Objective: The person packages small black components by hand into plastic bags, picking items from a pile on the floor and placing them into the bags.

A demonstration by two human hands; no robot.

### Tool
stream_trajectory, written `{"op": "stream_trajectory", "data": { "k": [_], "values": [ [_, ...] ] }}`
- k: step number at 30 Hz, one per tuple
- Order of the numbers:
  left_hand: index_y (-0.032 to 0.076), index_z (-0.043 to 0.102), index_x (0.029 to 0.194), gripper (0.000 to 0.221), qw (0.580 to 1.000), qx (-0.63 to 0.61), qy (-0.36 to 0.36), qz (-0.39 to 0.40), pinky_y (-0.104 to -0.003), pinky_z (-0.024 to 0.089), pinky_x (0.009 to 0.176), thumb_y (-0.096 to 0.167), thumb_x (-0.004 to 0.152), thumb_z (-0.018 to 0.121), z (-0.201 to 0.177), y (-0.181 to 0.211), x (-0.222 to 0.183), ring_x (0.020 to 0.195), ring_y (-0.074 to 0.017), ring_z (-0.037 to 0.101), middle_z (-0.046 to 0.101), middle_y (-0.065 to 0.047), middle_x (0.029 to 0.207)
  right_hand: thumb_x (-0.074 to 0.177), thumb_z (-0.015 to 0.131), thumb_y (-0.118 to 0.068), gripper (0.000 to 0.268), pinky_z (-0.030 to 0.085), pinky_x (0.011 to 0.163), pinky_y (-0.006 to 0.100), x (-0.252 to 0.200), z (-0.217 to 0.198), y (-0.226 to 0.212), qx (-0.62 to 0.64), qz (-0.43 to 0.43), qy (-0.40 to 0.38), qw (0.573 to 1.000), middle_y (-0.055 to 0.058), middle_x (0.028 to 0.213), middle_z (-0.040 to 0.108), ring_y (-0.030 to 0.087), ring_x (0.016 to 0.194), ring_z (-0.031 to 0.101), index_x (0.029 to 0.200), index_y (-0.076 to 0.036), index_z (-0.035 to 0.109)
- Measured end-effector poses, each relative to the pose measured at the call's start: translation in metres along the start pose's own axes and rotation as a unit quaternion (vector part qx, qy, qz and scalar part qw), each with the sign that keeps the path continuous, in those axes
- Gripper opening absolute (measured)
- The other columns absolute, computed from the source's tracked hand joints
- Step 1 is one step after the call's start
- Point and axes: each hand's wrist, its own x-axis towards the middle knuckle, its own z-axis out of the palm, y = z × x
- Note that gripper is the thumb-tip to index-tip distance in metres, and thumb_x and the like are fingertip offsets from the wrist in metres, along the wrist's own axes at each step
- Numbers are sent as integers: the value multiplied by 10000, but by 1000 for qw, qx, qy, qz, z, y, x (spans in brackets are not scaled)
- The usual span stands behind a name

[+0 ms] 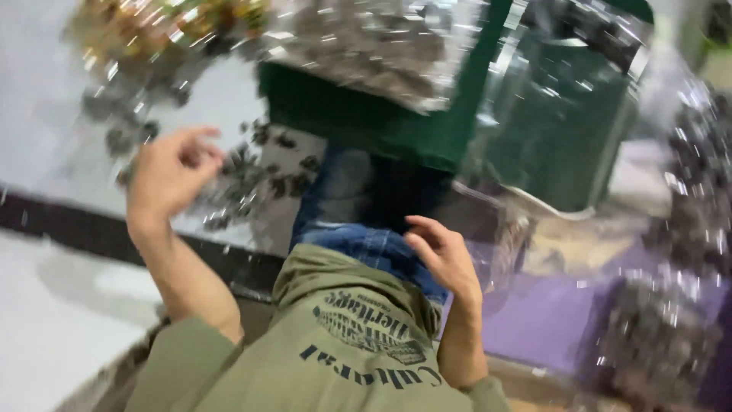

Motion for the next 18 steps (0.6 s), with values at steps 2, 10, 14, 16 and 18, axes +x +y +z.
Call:
{"op": "stream_trajectory", "data": {
  "k": [2,10,14,16,18],
  "values": [
    [149,786,1099,241,988,13,-153,10,-452,532,882,142,873,701,23,34,1,917,-321,733,793,-118,990,909,772,-156,373,639,800,388,1,0,-8,-26,-121,-19,992,91,1048,799,257,912,782,1278,-118,737],
    [174,666,1157,376,853,86,-354,373,-475,532,780,38,806,652,133,156,-22,854,-353,677,742,-75,872,885,797,-191,513,462,1030,545,2,4,-57,-48,-226,-51,972,230,1267,608,449,1220,566,1315,-52,555],
    [178,664,1161,334,854,22,-312,415,-379,528,828,49,855,697,148,171,-33,892,-268,668,711,-3,974,933,659,23,183,591,736,376,-6,-12,-52,-17,-133,-72,988,36,783,737,243,760,736,869,-148,646],
    [161,669,1234,416,874,-52,-277,396,-391,519,923,168,836,789,156,168,-33,1016,-280,667,709,-30,1090,930,681,10,133,595,705,387,-8,-9,-29,16,-146,-19,989,94,810,754,254,770,751,956,-118,706],
    [144,674,1306,551,889,-126,-238,370,-404,510,1018,286,816,882,165,165,-34,1139,-292,666,707,-56,1207,928,702,-3,156,598,673,399,-7,-7,-12,47,-161,29,985,153,838,772,265,780,766,1042,-88,766]
  ]
}}
